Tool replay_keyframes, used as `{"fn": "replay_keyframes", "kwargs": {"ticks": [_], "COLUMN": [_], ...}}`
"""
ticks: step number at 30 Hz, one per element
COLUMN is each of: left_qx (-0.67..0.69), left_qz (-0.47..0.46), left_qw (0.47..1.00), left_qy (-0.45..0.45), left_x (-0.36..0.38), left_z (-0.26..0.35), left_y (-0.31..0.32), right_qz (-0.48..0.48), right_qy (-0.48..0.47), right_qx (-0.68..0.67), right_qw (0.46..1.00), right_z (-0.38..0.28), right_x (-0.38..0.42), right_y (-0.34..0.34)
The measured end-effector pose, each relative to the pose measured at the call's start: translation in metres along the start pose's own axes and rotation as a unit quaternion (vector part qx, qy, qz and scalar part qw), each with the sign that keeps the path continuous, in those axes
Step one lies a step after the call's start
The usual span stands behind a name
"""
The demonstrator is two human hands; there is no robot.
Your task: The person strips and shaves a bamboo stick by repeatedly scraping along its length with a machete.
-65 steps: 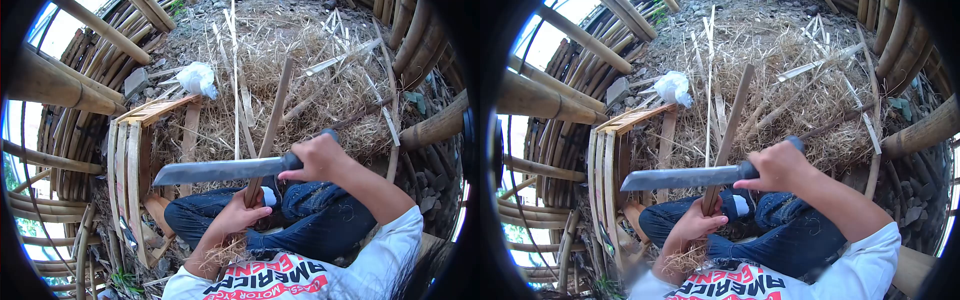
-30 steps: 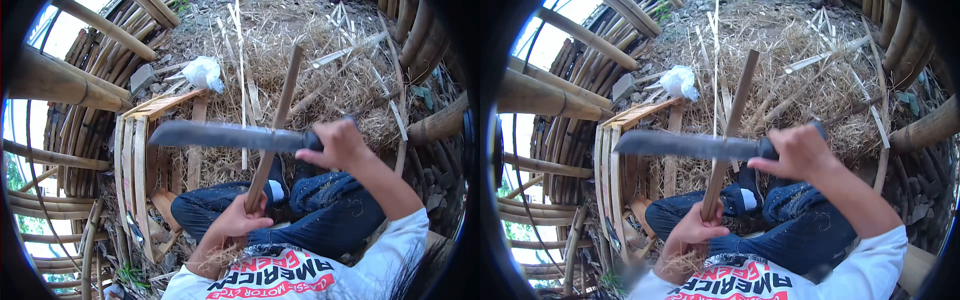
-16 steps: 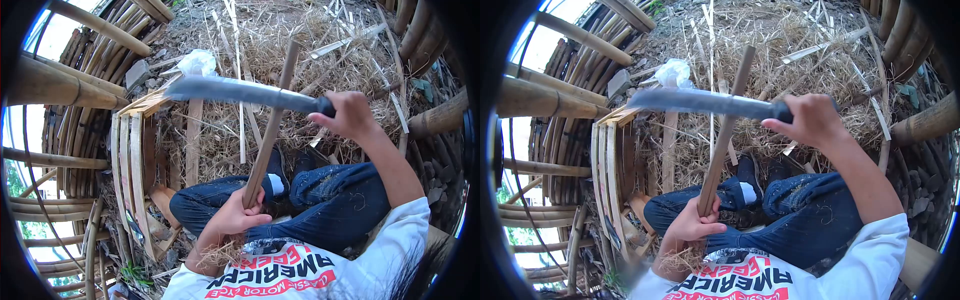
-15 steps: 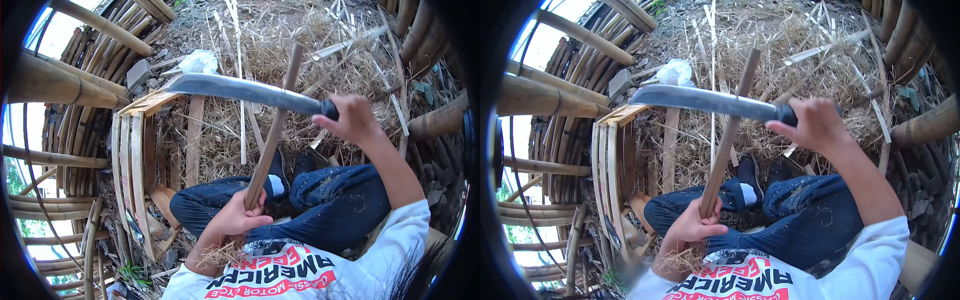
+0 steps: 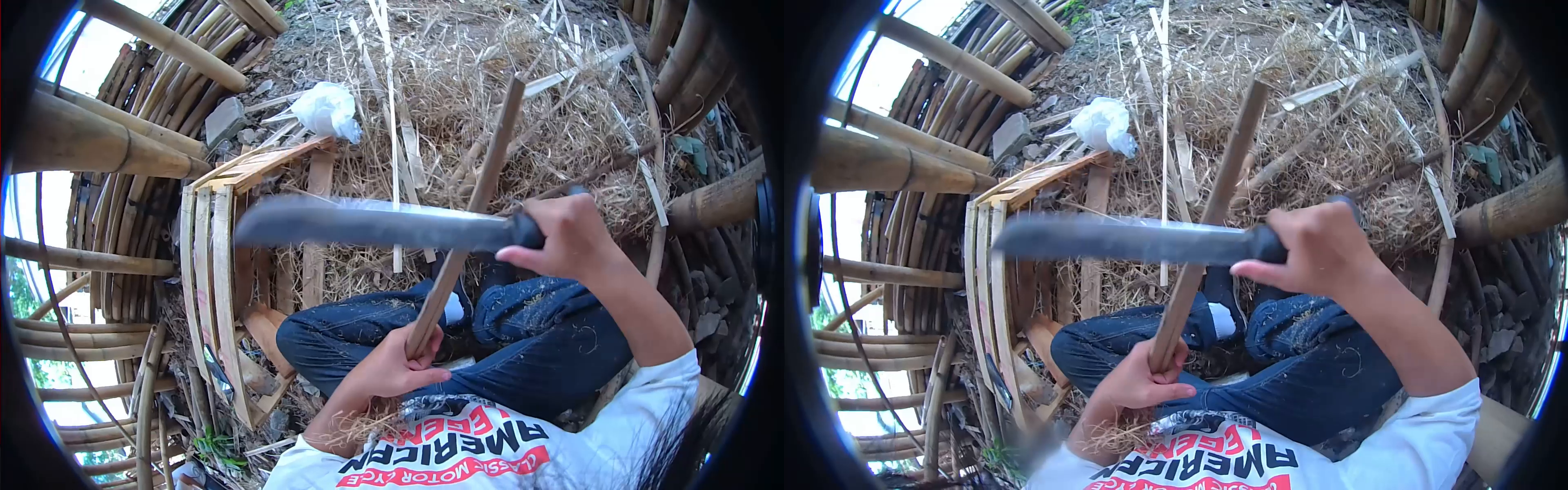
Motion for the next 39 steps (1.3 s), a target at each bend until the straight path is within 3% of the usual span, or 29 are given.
{"fn": "replay_keyframes", "kwargs": {"ticks": [2,4,8,10,12,13,14,16,17,18,20,21,24,28,30,32,34,37,39], "left_qx": [-0.039,-0.056,-0.061,-0.022,-0.028,-0.053,-0.079,-0.045,-0.024,-0.004,-0.008,-0.038,-0.074,-0.020,-0.029,-0.041,-0.073,-0.053,-0.055], "left_qz": [0.025,0.041,0.032,0.027,0.023,0.022,0.025,0.022,0.018,0.010,-0.004,0.006,0.017,-0.023,0.009,0.016,0.022,0.000,-0.006], "left_qw": [0.999,0.998,0.997,0.999,0.999,0.998,0.996,0.999,0.999,1.000,1.000,0.999,0.997,0.999,1.000,0.999,0.997,0.998,0.998], "left_qy": [0.007,0.009,0.029,0.018,0.015,0.020,0.028,0.015,0.015,0.012,0.008,0.011,0.019,0.013,-0.001,0.001,-0.001,0.022,0.014], "left_x": [0.004,0.004,0.002,0.003,0.005,0.005,0.005,0.005,0.005,0.003,0.004,0.005,0.011,0.012,0.016,0.016,0.016,0.019,0.026], "left_z": [0.003,-0.001,0.001,0.006,0.006,0.002,0.000,0.000,0.000,-0.001,0.000,0.001,-0.002,-0.002,0.005,-0.002,-0.003,-0.002,-0.006], "left_y": [-0.010,-0.018,-0.017,-0.005,-0.008,-0.015,-0.020,-0.011,-0.005,-0.001,0.003,-0.002,-0.006,0.007,0.004,0.000,-0.004,0.002,0.005], "right_qz": [-0.027,-0.027,-0.022,-0.050,0.000,0.024,0.024,-0.053,-0.006,-0.005,0.003,0.013,0.003,-0.018,0.010,0.001,0.016,0.031,0.039], "right_qy": [-0.002,0.097,0.108,0.064,-0.013,0.049,0.047,0.157,0.100,0.100,-0.037,-0.023,0.165,0.158,0.009,0.105,0.136,0.063,0.072], "right_qx": [0.001,-0.003,-0.061,-0.067,-0.003,-0.014,-0.014,-0.023,-0.025,-0.025,0.022,0.025,-0.038,-0.101,0.032,-0.022,-0.016,-0.004,0.001], "right_qw": [1.000,0.995,0.992,0.995,1.000,0.998,0.999,0.986,0.995,0.995,0.999,0.999,0.985,0.982,0.999,0.994,0.990,0.998,0.997], "right_z": [0.005,0.035,0.014,0.001,0.000,0.020,0.024,0.050,0.037,0.033,-0.001,0.007,0.062,0.048,0.020,0.041,0.053,0.027,0.041], "right_x": [-0.005,-0.015,-0.005,-0.002,-0.013,-0.019,-0.016,-0.013,-0.006,-0.007,-0.003,-0.008,-0.023,-0.007,-0.007,-0.015,-0.014,0.000,-0.007], "right_y": [0.003,0.008,0.003,0.005,-0.003,-0.003,-0.005,0.002,0.004,0.002,-0.002,-0.003,-0.001,0.001,-0.011,-0.005,-0.006,-0.011,-0.011]}}
Point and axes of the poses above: each hand's wrist, its own x-axis away from the middle knuckle, its own y-axis out of the palm, z = x × y, the point moved 8 cm from there along -x, towards the middle knuckle, and after that the axes turned 8 degrees about y, right-handed, at the moved point
